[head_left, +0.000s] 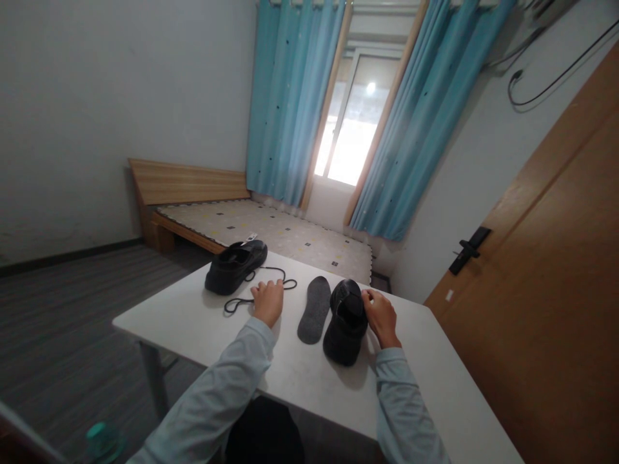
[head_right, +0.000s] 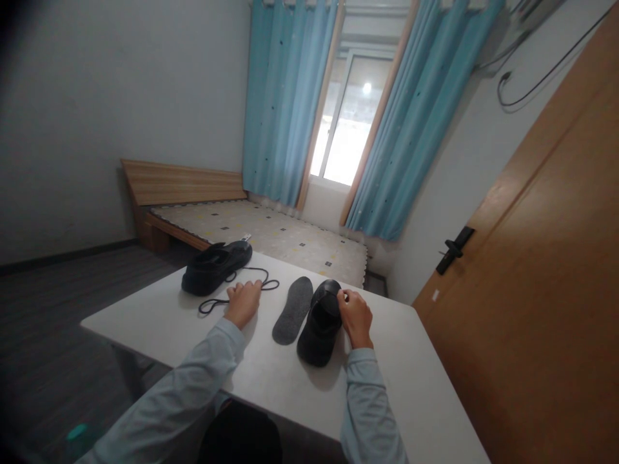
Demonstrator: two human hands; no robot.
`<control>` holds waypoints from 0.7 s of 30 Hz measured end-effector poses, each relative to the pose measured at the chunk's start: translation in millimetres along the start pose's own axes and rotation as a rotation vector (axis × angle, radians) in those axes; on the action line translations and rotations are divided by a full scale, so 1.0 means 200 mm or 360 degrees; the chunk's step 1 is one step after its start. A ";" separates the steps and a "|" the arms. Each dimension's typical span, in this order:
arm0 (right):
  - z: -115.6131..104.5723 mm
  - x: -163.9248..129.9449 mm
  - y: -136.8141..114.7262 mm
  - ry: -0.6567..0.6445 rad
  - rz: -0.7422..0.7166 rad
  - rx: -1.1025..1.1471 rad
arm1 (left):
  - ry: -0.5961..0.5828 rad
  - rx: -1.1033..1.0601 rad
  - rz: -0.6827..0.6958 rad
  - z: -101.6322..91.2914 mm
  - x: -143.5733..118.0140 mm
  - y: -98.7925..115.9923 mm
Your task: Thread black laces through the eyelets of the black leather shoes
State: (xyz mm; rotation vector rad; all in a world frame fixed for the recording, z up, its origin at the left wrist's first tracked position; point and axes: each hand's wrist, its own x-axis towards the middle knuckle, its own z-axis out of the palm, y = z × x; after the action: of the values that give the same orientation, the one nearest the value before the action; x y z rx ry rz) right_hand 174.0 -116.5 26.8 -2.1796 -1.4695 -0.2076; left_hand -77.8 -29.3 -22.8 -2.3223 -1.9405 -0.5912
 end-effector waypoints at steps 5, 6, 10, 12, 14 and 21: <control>0.00 0.00 0.00 0.0014 0.0000 0.0024 | -0.0028 0.0003 0.0162 0.01 0.01 0.02; 0.00 0.00 0.00 0.0014 -0.0001 0.0026 | -0.0049 -0.0006 0.0189 0.01 0.01 0.03; 0.00 0.00 0.00 0.0021 -0.0004 0.0032 | -0.0185 -0.0082 0.0279 -0.01 0.00 0.06; 0.00 0.00 0.00 0.0025 -0.0006 0.0037 | -0.0228 -0.0090 0.0315 -0.01 -0.01 0.06; 0.00 0.00 0.00 0.0025 -0.0011 0.0037 | -0.0238 -0.0106 0.0331 0.00 -0.01 0.06; 0.01 0.00 0.01 0.0038 -0.0031 0.0034 | -0.0015 -0.1004 0.0498 0.01 0.05 0.12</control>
State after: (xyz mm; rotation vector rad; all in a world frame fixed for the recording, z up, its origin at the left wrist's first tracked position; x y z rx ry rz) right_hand 176.2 -115.3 24.2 -2.1395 -1.4739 -0.2230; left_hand -52.8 -25.2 -17.4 -2.8926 -1.4809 -1.3035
